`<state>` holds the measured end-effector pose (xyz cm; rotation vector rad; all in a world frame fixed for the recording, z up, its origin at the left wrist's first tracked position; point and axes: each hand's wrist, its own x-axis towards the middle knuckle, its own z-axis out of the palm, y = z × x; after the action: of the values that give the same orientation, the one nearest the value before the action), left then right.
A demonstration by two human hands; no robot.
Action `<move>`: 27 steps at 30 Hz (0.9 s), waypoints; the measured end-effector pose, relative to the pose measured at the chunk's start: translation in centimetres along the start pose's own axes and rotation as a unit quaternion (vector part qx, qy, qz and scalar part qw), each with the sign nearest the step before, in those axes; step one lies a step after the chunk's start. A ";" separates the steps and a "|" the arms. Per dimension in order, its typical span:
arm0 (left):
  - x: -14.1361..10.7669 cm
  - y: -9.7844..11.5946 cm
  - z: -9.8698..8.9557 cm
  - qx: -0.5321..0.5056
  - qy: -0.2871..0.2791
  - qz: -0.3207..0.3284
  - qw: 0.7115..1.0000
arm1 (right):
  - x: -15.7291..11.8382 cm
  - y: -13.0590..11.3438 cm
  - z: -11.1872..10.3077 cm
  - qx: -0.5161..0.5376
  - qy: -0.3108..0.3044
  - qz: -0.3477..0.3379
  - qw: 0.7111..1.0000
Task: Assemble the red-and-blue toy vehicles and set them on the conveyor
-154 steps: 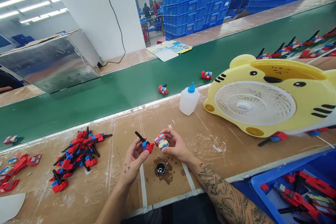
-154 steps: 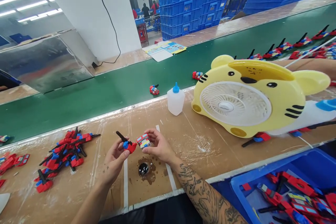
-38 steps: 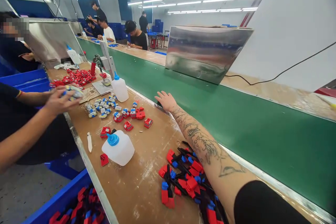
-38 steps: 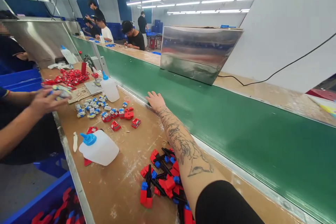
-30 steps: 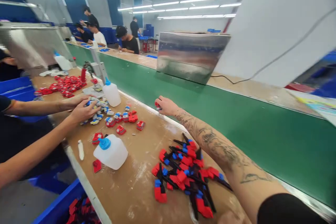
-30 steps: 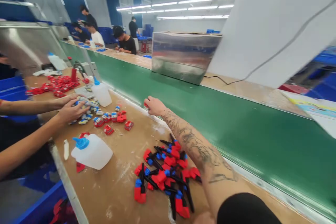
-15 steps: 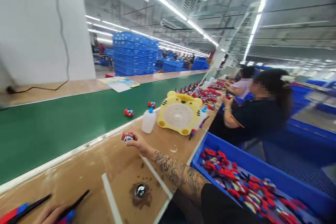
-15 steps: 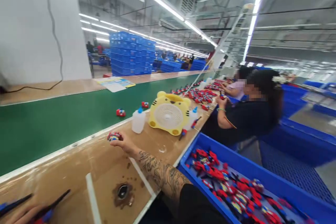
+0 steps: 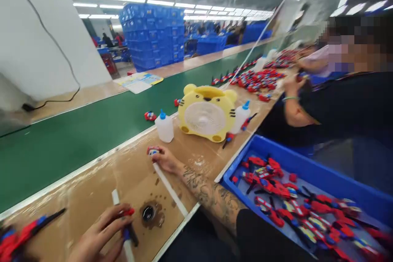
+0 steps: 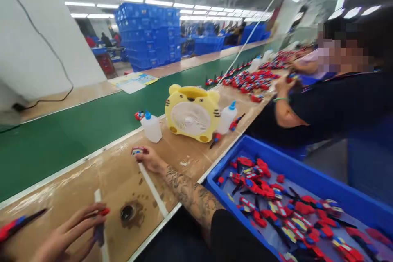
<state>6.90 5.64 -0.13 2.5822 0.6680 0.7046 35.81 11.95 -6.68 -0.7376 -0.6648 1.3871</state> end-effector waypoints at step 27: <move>2.9 2.2 0.7 -0.119 -0.156 -0.086 0.977 | -1.7 0.0 -0.1 -0.100 -0.147 0.004 0.984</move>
<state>10.21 5.19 1.46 2.3092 0.6512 0.2921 35.76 10.28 -6.71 -0.6976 -1.0464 1.4648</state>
